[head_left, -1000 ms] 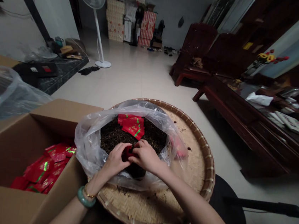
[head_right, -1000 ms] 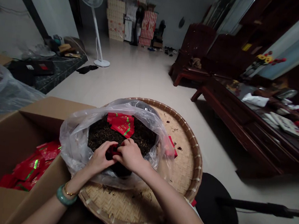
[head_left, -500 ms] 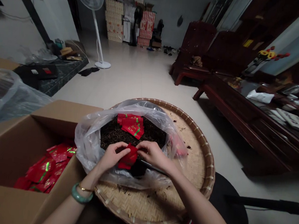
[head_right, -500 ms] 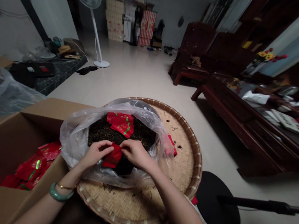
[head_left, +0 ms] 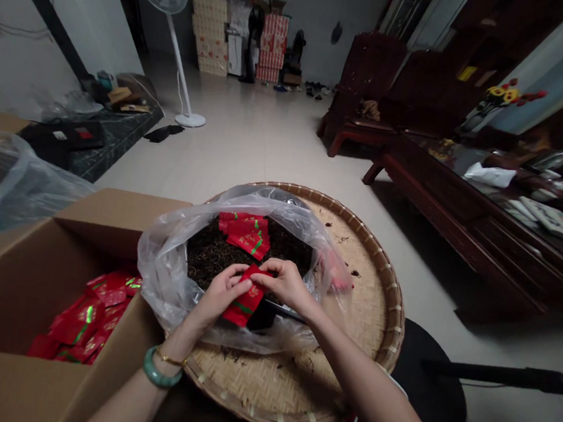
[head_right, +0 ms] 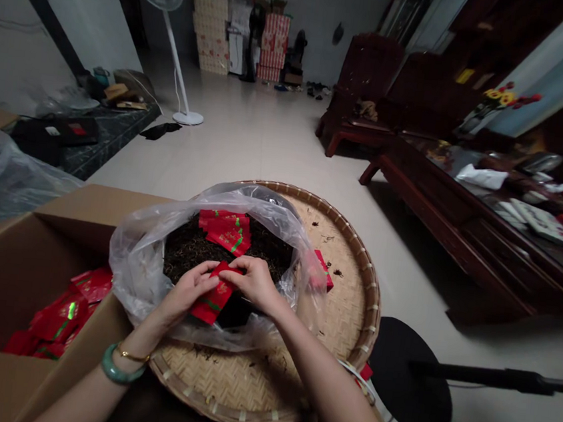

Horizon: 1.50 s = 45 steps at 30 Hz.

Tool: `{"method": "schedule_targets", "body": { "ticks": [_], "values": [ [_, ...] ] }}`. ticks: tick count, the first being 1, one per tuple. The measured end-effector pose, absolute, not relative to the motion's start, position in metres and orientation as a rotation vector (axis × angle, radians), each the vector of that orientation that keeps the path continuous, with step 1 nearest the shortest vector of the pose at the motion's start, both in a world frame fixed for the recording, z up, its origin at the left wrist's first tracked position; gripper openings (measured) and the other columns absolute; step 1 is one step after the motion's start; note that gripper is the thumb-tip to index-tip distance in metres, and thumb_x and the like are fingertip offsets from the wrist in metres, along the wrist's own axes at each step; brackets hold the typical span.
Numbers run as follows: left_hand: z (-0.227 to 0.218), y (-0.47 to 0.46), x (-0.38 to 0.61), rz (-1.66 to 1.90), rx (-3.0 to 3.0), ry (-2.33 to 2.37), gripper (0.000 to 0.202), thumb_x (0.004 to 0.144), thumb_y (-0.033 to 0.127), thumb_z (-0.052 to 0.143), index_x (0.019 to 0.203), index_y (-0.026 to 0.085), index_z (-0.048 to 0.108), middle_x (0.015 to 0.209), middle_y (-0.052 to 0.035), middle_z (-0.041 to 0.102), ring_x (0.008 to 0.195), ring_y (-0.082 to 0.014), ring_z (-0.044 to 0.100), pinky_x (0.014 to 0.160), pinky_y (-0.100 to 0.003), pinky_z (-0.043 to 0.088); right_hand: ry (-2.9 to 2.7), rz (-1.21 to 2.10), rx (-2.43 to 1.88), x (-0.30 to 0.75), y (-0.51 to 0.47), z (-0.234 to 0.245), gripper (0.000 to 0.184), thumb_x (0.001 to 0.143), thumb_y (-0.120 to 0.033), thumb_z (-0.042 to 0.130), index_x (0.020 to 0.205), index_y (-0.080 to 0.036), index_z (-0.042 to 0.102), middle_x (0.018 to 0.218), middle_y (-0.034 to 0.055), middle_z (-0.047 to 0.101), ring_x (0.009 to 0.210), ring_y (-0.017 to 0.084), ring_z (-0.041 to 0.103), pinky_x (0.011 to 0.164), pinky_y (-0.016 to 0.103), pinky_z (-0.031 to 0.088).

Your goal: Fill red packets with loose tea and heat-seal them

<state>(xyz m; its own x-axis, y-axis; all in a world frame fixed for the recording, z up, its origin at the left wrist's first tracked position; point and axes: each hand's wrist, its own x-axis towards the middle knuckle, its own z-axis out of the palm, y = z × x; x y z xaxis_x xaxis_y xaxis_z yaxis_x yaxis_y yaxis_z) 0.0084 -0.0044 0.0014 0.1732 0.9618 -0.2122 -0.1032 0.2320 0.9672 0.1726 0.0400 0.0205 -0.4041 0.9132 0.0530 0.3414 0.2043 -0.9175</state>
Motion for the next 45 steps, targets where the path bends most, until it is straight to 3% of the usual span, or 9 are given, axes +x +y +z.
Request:
{"method": "schedule_targets", "body": {
  "ticks": [2, 8, 13, 18, 24, 30, 36, 40, 45],
  "values": [
    [0.002, -0.007, 0.009, 0.847, 0.99, 1.013, 0.055, 0.062, 0.045, 0.074, 0.104, 0.015, 0.053, 0.081, -0.0041, 0.068, 0.064, -0.017, 0.067, 0.056, -0.025, 0.049, -1.852, 1.178, -1.135, 0.174, 0.04, 0.021, 0.018, 0.075, -0.031, 0.067, 0.069, -0.014, 0.069, 0.068, 0.0, 0.064, 0.063, 0.011, 0.055, 0.058, 0.02, 0.039],
    [0.005, -0.01, 0.018, 0.724, 1.044, 1.134, 0.035, 0.062, 0.036, 0.074, 0.081, 0.011, 0.059, 0.063, -0.0042, 0.068, 0.056, -0.0177, 0.065, 0.05, -0.024, 0.048, -1.996, 1.049, -1.235, 0.172, 0.034, 0.032, 0.023, 0.081, -0.037, 0.062, 0.077, -0.016, 0.069, 0.069, -0.0004, 0.065, 0.06, 0.01, 0.053, 0.055, 0.02, 0.035],
    [0.004, -0.013, 0.021, 0.671, 1.102, 1.146, 0.025, 0.057, 0.026, 0.074, 0.073, 0.013, 0.059, 0.06, -0.0007, 0.066, 0.054, -0.0172, 0.064, 0.052, -0.026, 0.049, -2.198, 0.656, -1.303, 0.167, 0.034, 0.028, 0.041, 0.082, -0.043, 0.062, 0.052, -0.015, 0.055, 0.051, -0.0035, 0.049, 0.05, 0.008, 0.038, 0.051, 0.022, 0.022],
    [0.002, -0.012, 0.012, 0.584, 1.255, 1.139, 0.023, 0.056, 0.021, 0.075, 0.073, 0.013, 0.062, 0.067, -0.0009, 0.069, 0.059, -0.016, 0.063, 0.057, -0.026, 0.049, -2.15, 0.728, -1.206, 0.171, 0.038, 0.016, 0.043, 0.083, -0.04, 0.061, 0.05, -0.015, 0.052, 0.049, -0.0047, 0.046, 0.049, 0.007, 0.037, 0.049, 0.021, 0.023],
    [0.002, -0.007, 0.019, 0.619, 1.078, 1.01, 0.033, 0.06, 0.029, 0.077, 0.084, 0.011, 0.064, 0.075, -0.0042, 0.071, 0.066, -0.0185, 0.068, 0.064, -0.029, 0.052, -2.048, 0.917, -1.143, 0.168, 0.037, 0.019, 0.03, 0.082, -0.044, 0.061, 0.068, -0.017, 0.063, 0.06, -0.0025, 0.06, 0.054, 0.008, 0.049, 0.052, 0.019, 0.033],
    [0.0, -0.008, 0.019, 0.752, 0.876, 1.053, 0.049, 0.059, 0.038, 0.08, 0.096, 0.009, 0.064, 0.091, -0.014, 0.073, 0.074, -0.0228, 0.071, 0.058, -0.026, 0.053, -2.044, 0.799, -1.339, 0.2, 0.026, 0.028, 0.025, 0.089, -0.039, 0.049, 0.101, -0.019, 0.058, 0.076, 0.001, 0.062, 0.069, 0.015, 0.057, 0.064, 0.024, 0.043],
    [0.002, -0.008, 0.016, 0.931, 0.747, 1.055, 0.053, 0.054, 0.036, 0.084, 0.096, 0.009, 0.065, 0.1, -0.0158, 0.072, 0.074, -0.0222, 0.071, 0.062, -0.027, 0.056, -2.627, 0.507, -1.572, 0.228, -0.004, 0.004, 0.062, 0.073, -0.024, 0.068, 0.13, -0.015, 0.045, 0.114, 0.0143, 0.056, 0.103, 0.027, 0.053, 0.086, 0.039, 0.045],
    [0.001, -0.009, 0.018, 0.931, 0.763, 1.03, 0.052, 0.054, 0.036, 0.084, 0.094, 0.008, 0.067, 0.099, -0.0159, 0.072, 0.071, -0.0218, 0.071, 0.06, -0.026, 0.056, -2.67, 0.409, -1.725, 0.221, -0.005, -0.01, 0.064, 0.074, -0.018, 0.063, 0.133, -0.007, 0.042, 0.114, 0.0184, 0.056, 0.102, 0.029, 0.053, 0.084, 0.039, 0.045],
    [0.003, -0.012, 0.013, 0.894, 0.799, 1.041, 0.056, 0.051, 0.039, 0.084, 0.094, 0.007, 0.067, 0.099, -0.0177, 0.072, 0.069, -0.0223, 0.071, 0.055, -0.026, 0.055, -2.497, 0.579, -1.693, 0.224, 0.005, -0.013, 0.043, 0.071, -0.02, 0.062, 0.113, -0.011, 0.059, 0.1, 0.0128, 0.06, 0.091, 0.024, 0.056, 0.078, 0.033, 0.046]
  ]
}}
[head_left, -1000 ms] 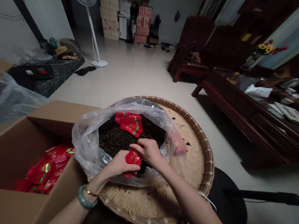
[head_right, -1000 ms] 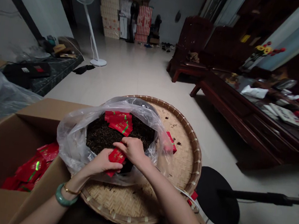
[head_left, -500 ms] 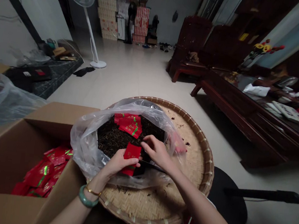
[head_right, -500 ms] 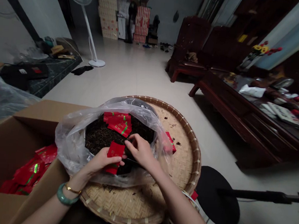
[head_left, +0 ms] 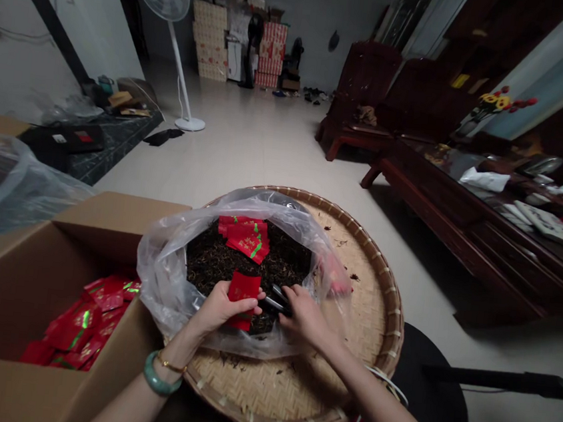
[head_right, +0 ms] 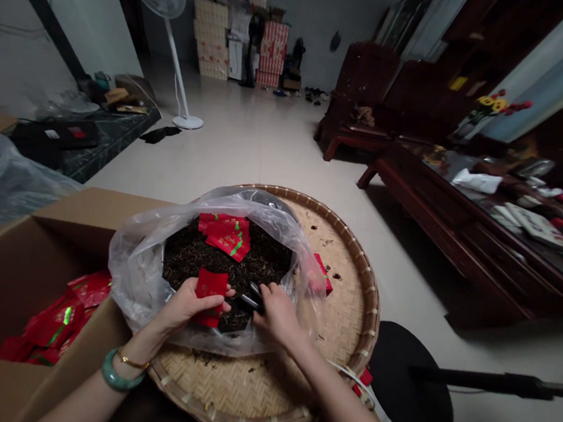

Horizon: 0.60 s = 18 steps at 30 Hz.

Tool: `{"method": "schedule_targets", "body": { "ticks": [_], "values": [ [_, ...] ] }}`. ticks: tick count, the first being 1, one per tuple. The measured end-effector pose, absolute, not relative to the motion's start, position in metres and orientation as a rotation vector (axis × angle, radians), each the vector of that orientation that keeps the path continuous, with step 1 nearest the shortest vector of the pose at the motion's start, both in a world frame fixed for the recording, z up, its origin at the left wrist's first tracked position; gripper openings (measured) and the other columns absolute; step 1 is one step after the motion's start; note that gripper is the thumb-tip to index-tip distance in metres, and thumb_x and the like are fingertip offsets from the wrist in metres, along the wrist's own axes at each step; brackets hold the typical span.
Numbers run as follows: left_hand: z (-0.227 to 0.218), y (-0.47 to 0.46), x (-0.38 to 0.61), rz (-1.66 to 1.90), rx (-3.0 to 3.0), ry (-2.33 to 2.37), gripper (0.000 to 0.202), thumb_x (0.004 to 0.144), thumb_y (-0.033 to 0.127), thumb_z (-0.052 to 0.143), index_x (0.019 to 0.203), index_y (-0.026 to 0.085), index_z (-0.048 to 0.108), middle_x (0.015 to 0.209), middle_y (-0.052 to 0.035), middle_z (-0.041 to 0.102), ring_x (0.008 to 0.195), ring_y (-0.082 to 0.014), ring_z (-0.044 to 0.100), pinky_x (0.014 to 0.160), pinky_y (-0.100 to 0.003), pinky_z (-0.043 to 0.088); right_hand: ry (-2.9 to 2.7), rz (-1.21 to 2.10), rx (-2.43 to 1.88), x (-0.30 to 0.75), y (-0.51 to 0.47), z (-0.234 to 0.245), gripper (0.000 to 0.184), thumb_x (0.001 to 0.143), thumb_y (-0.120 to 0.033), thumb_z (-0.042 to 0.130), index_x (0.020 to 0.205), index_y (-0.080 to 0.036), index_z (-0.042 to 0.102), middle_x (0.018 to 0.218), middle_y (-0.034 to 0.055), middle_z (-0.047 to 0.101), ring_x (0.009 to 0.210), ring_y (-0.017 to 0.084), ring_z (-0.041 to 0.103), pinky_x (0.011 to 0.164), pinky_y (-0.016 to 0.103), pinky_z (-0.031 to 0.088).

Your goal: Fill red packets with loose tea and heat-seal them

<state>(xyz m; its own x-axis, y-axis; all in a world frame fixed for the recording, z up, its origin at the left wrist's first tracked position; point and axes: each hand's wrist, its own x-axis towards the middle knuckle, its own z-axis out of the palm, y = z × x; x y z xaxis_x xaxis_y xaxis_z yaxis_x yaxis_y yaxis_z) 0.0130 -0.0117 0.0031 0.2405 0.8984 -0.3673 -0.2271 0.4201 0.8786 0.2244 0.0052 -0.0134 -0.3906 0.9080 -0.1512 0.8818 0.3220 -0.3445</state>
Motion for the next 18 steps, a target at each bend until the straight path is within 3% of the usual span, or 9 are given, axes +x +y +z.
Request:
{"method": "schedule_targets", "body": {
  "ticks": [3, 8, 13, 18],
  "values": [
    [0.005, -0.012, 0.01, 0.877, 0.804, 1.057, 0.058, 0.051, 0.041, 0.084, 0.094, 0.007, 0.066, 0.099, -0.0179, 0.072, 0.068, -0.0213, 0.071, 0.054, -0.025, 0.054, -2.287, 0.77, -1.595, 0.238, 0.011, -0.009, 0.037, 0.069, -0.018, 0.064, 0.106, -0.014, 0.062, 0.096, 0.0098, 0.062, 0.088, 0.022, 0.058, 0.078, 0.031, 0.046],
    [0.005, -0.011, 0.013, 0.824, 0.893, 1.052, 0.05, 0.055, 0.039, 0.081, 0.091, 0.008, 0.067, 0.09, -0.0131, 0.073, 0.066, -0.0186, 0.069, 0.057, -0.025, 0.053, -2.089, 1.0, -1.302, 0.25, 0.014, 0.022, 0.045, 0.067, -0.02, 0.065, 0.112, -0.017, 0.06, 0.104, 0.007, 0.062, 0.094, 0.021, 0.058, 0.079, 0.032, 0.047],
    [0.004, -0.011, 0.02, 0.745, 1.121, 1.05, 0.033, 0.059, 0.028, 0.076, 0.084, 0.008, 0.069, 0.071, -0.004, 0.071, 0.064, -0.0171, 0.066, 0.059, -0.025, 0.05, -2.236, 0.988, -1.115, 0.229, 0.013, 0.058, 0.049, 0.064, -0.02, 0.069, 0.113, -0.018, 0.061, 0.099, 0.0059, 0.063, 0.088, 0.019, 0.058, 0.076, 0.029, 0.046],
    [0.005, -0.012, 0.021, 0.703, 1.28, 1.126, 0.025, 0.058, 0.026, 0.072, 0.074, 0.008, 0.067, 0.065, -0.0025, 0.068, 0.059, -0.0146, 0.059, 0.057, -0.024, 0.046, -2.254, 1.007, -1.094, 0.211, 0.015, 0.065, 0.038, 0.07, -0.019, 0.067, 0.108, -0.017, 0.065, 0.093, 0.0055, 0.064, 0.086, 0.018, 0.059, 0.075, 0.028, 0.045]
  ]
}}
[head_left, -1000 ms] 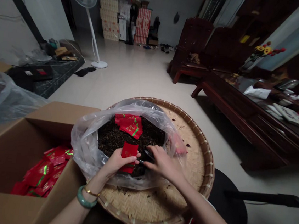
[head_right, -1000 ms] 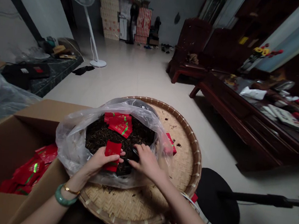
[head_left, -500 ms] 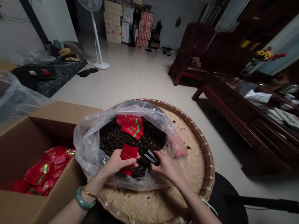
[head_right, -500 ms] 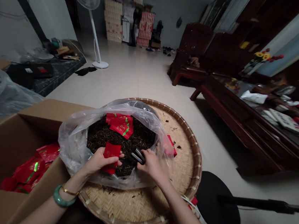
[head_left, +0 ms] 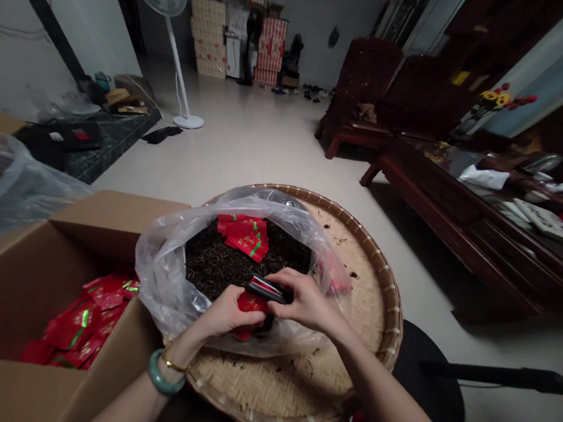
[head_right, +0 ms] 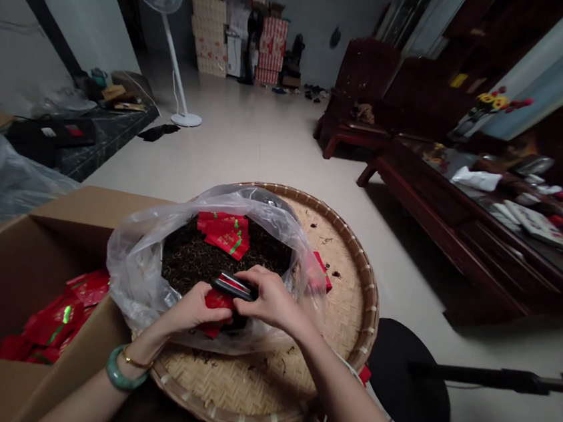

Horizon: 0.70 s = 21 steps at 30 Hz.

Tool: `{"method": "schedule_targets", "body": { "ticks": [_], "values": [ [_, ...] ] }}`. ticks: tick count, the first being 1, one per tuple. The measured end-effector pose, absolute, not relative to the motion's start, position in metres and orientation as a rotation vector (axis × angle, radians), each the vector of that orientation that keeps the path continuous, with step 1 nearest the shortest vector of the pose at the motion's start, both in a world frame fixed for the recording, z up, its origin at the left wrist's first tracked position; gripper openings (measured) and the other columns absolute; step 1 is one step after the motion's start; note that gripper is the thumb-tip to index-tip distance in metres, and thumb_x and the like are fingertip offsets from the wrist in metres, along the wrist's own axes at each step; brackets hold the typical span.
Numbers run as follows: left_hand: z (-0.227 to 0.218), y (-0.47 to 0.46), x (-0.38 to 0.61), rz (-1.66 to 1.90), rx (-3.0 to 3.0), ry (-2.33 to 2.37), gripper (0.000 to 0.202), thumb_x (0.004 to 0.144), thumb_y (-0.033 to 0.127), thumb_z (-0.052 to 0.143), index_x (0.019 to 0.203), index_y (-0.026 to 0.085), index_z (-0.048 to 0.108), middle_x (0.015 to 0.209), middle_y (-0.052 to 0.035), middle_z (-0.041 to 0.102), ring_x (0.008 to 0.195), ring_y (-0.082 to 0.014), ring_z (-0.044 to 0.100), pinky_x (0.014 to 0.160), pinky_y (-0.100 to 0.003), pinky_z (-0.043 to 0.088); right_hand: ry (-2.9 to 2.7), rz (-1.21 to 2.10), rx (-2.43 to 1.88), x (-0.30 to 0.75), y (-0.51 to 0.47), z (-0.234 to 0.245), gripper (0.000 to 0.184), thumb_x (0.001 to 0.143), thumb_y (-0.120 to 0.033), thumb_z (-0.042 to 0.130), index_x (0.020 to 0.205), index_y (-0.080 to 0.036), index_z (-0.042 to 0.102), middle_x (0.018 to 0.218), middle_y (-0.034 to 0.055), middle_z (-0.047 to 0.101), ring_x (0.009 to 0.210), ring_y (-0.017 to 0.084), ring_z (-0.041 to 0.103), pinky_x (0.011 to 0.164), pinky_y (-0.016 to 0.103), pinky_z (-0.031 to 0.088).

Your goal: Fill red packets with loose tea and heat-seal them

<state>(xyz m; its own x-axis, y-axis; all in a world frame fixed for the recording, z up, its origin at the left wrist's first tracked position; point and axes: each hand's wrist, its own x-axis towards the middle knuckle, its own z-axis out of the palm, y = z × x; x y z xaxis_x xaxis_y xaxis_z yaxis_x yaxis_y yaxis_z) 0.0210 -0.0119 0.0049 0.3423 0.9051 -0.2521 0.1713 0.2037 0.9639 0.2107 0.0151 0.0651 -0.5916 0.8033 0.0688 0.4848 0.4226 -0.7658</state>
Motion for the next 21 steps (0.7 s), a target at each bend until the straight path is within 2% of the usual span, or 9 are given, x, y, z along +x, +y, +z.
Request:
{"method": "schedule_targets", "body": {
  "ticks": [3, 7, 15, 21],
  "values": [
    [0.005, -0.013, 0.021, 0.683, 1.249, 1.122, 0.024, 0.058, 0.027, 0.072, 0.072, 0.008, 0.065, 0.063, -0.0025, 0.067, 0.056, -0.014, 0.058, 0.053, -0.023, 0.046, -2.195, 1.037, -1.1, 0.208, 0.015, 0.065, 0.03, 0.074, -0.018, 0.064, 0.103, -0.017, 0.068, 0.09, 0.0046, 0.065, 0.083, 0.017, 0.059, 0.073, 0.027, 0.045],
    [0.005, -0.014, 0.021, 0.662, 1.173, 1.083, 0.025, 0.059, 0.028, 0.072, 0.074, 0.008, 0.065, 0.061, -0.0026, 0.066, 0.055, -0.0145, 0.059, 0.053, -0.024, 0.046, -2.146, 1.043, -1.122, 0.208, 0.016, 0.062, 0.028, 0.073, -0.017, 0.064, 0.101, -0.017, 0.069, 0.087, 0.0037, 0.066, 0.08, 0.016, 0.06, 0.071, 0.026, 0.044],
    [0.004, -0.013, 0.02, 0.652, 1.052, 1.058, 0.033, 0.058, 0.033, 0.077, 0.079, 0.009, 0.067, 0.068, -0.0053, 0.07, 0.059, -0.0184, 0.065, 0.055, -0.026, 0.05, -1.936, 1.144, -1.246, 0.221, 0.022, 0.059, 0.039, 0.069, -0.02, 0.066, 0.109, -0.019, 0.065, 0.104, 0.0047, 0.066, 0.094, 0.02, 0.06, 0.084, 0.031, 0.045],
    [0.007, -0.01, 0.021, 0.649, 1.089, 1.092, 0.03, 0.058, 0.03, 0.076, 0.076, 0.009, 0.066, 0.063, -0.0044, 0.068, 0.056, -0.0178, 0.064, 0.053, -0.025, 0.049, -2.061, 1.084, -1.179, 0.213, 0.016, 0.05, 0.029, 0.071, -0.02, 0.065, 0.1, -0.018, 0.069, 0.091, 0.0044, 0.067, 0.083, 0.018, 0.061, 0.073, 0.027, 0.045]
  ]
}}
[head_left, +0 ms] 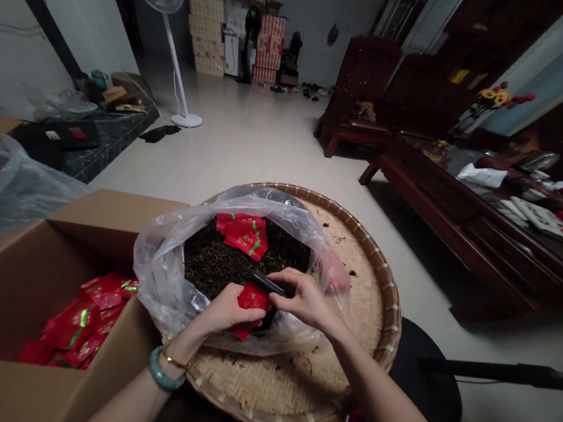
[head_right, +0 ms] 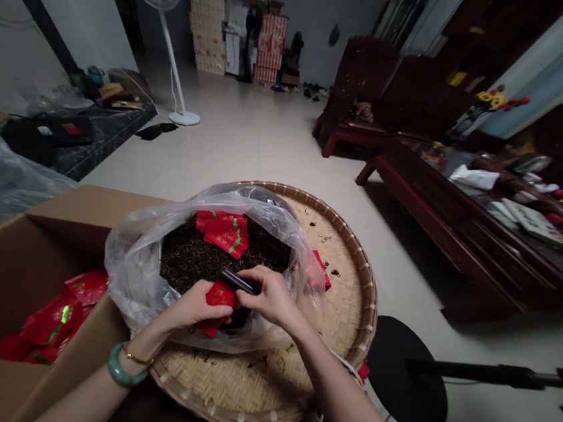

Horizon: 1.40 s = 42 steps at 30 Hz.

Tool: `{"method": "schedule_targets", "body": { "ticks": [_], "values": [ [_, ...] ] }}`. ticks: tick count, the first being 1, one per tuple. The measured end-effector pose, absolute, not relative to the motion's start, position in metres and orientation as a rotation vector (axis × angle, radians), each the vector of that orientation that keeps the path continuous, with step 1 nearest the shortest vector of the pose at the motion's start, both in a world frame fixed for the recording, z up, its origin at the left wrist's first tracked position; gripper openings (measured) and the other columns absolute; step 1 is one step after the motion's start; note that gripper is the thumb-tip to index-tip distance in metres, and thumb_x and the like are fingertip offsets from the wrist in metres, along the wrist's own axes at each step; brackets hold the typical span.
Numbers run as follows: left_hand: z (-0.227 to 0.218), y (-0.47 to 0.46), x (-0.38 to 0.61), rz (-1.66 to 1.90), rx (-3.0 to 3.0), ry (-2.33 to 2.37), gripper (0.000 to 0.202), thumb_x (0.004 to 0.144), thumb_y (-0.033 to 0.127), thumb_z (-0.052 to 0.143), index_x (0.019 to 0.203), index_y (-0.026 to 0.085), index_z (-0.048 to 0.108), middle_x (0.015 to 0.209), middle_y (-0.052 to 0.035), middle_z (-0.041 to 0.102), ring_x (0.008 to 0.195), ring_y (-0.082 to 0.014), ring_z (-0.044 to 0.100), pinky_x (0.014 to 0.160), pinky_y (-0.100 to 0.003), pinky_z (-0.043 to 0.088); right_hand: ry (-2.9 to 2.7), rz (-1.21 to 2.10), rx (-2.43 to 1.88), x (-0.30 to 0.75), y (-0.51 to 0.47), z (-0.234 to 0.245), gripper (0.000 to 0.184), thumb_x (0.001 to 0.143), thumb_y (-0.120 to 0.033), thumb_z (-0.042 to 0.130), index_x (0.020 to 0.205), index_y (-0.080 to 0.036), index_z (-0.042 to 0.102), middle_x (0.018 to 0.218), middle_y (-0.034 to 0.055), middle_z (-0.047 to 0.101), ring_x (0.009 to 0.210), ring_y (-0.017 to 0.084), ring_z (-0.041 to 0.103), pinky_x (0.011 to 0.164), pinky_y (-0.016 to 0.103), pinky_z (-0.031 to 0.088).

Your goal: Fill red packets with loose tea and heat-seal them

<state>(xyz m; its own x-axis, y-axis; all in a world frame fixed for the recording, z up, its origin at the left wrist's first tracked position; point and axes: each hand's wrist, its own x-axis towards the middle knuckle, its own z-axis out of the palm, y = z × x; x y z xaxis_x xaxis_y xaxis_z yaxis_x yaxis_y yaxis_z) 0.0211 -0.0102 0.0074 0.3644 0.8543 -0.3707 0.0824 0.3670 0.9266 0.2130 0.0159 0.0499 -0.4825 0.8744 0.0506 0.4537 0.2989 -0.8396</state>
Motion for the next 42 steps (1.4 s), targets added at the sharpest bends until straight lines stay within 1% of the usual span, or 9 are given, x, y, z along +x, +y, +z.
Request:
{"method": "schedule_targets", "body": {
  "ticks": [3, 9, 15, 20, 25, 30, 35, 38, 42],
  "values": [
    [0.007, -0.01, 0.021, 0.649, 1.082, 1.085, 0.031, 0.059, 0.031, 0.075, 0.078, 0.008, 0.065, 0.064, -0.0047, 0.068, 0.056, -0.0182, 0.065, 0.052, -0.025, 0.049, -2.008, 1.096, -1.179, 0.211, 0.018, 0.05, 0.027, 0.073, -0.018, 0.062, 0.099, -0.018, 0.069, 0.09, 0.0039, 0.067, 0.082, 0.017, 0.061, 0.074, 0.028, 0.045],
    [0.006, -0.011, 0.021, 0.65, 1.085, 1.082, 0.033, 0.059, 0.032, 0.076, 0.079, 0.008, 0.066, 0.065, -0.0052, 0.068, 0.057, -0.0181, 0.065, 0.052, -0.025, 0.049, -1.883, 1.136, -1.266, 0.216, 0.019, 0.052, 0.038, 0.07, -0.02, 0.066, 0.108, -0.018, 0.065, 0.102, 0.0056, 0.067, 0.092, 0.019, 0.061, 0.082, 0.03, 0.046],
    [0.007, -0.01, 0.024, 0.644, 1.095, 1.106, 0.025, 0.06, 0.029, 0.075, 0.072, 0.01, 0.065, 0.06, -0.0027, 0.067, 0.052, -0.0153, 0.062, 0.049, -0.023, 0.048, -2.039, 1.041, -1.216, 0.206, 0.014, 0.049, 0.025, 0.072, -0.015, 0.063, 0.096, -0.019, 0.069, 0.088, 0.0032, 0.068, 0.08, 0.016, 0.06, 0.072, 0.026, 0.045],
    [0.006, -0.01, 0.024, 0.649, 1.082, 1.103, 0.027, 0.058, 0.028, 0.076, 0.074, 0.01, 0.064, 0.061, -0.0023, 0.067, 0.054, -0.0161, 0.063, 0.05, -0.023, 0.048, -2.072, 1.013, -1.192, 0.206, 0.016, 0.049, 0.028, 0.07, -0.017, 0.065, 0.098, -0.019, 0.068, 0.091, 0.003, 0.067, 0.083, 0.017, 0.06, 0.073, 0.027, 0.045],
    [0.004, -0.01, 0.023, 0.642, 1.099, 1.119, 0.027, 0.06, 0.031, 0.075, 0.073, 0.009, 0.065, 0.06, -0.0036, 0.067, 0.05, -0.015, 0.062, 0.046, -0.022, 0.046, -2.072, 1.007, -1.191, 0.207, 0.014, 0.049, 0.024, 0.074, -0.016, 0.063, 0.097, -0.02, 0.068, 0.089, 0.0029, 0.067, 0.08, 0.016, 0.06, 0.071, 0.026, 0.044],
    [0.004, -0.01, 0.022, 0.633, 1.096, 1.102, 0.027, 0.059, 0.03, 0.075, 0.073, 0.009, 0.066, 0.059, -0.0033, 0.067, 0.051, -0.015, 0.062, 0.048, -0.022, 0.047, -2.065, 1.01, -1.169, 0.208, 0.015, 0.048, 0.023, 0.074, -0.017, 0.063, 0.096, -0.019, 0.068, 0.087, 0.003, 0.066, 0.08, 0.016, 0.059, 0.071, 0.026, 0.044],
    [0.002, -0.01, 0.022, 0.616, 1.093, 1.101, 0.029, 0.06, 0.033, 0.076, 0.074, 0.01, 0.066, 0.06, -0.0033, 0.067, 0.049, -0.0145, 0.061, 0.046, -0.022, 0.047, -2.068, 1.009, -1.183, 0.207, 0.015, 0.047, 0.021, 0.074, -0.017, 0.063, 0.094, -0.019, 0.068, 0.085, 0.0022, 0.066, 0.078, 0.015, 0.059, 0.07, 0.025, 0.043],
    [0.003, -0.01, 0.021, 0.615, 1.099, 1.106, 0.03, 0.059, 0.034, 0.076, 0.075, 0.01, 0.066, 0.06, -0.0036, 0.067, 0.049, -0.0149, 0.061, 0.046, -0.023, 0.047, -2.014, 1.083, -1.186, 0.209, 0.016, 0.047, 0.022, 0.073, -0.019, 0.064, 0.095, -0.019, 0.068, 0.089, 0.003, 0.067, 0.082, 0.017, 0.06, 0.073, 0.027, 0.045],
    [0.004, -0.009, 0.02, 0.622, 1.1, 1.11, 0.035, 0.059, 0.037, 0.076, 0.076, 0.009, 0.066, 0.065, -0.0068, 0.069, 0.053, -0.0175, 0.063, 0.047, -0.024, 0.047, -1.741, 1.327, -1.224, 0.218, 0.022, 0.047, 0.031, 0.073, -0.025, 0.064, 0.103, -0.017, 0.065, 0.098, 0.0044, 0.069, 0.087, 0.018, 0.062, 0.076, 0.03, 0.048]
  ]
}}
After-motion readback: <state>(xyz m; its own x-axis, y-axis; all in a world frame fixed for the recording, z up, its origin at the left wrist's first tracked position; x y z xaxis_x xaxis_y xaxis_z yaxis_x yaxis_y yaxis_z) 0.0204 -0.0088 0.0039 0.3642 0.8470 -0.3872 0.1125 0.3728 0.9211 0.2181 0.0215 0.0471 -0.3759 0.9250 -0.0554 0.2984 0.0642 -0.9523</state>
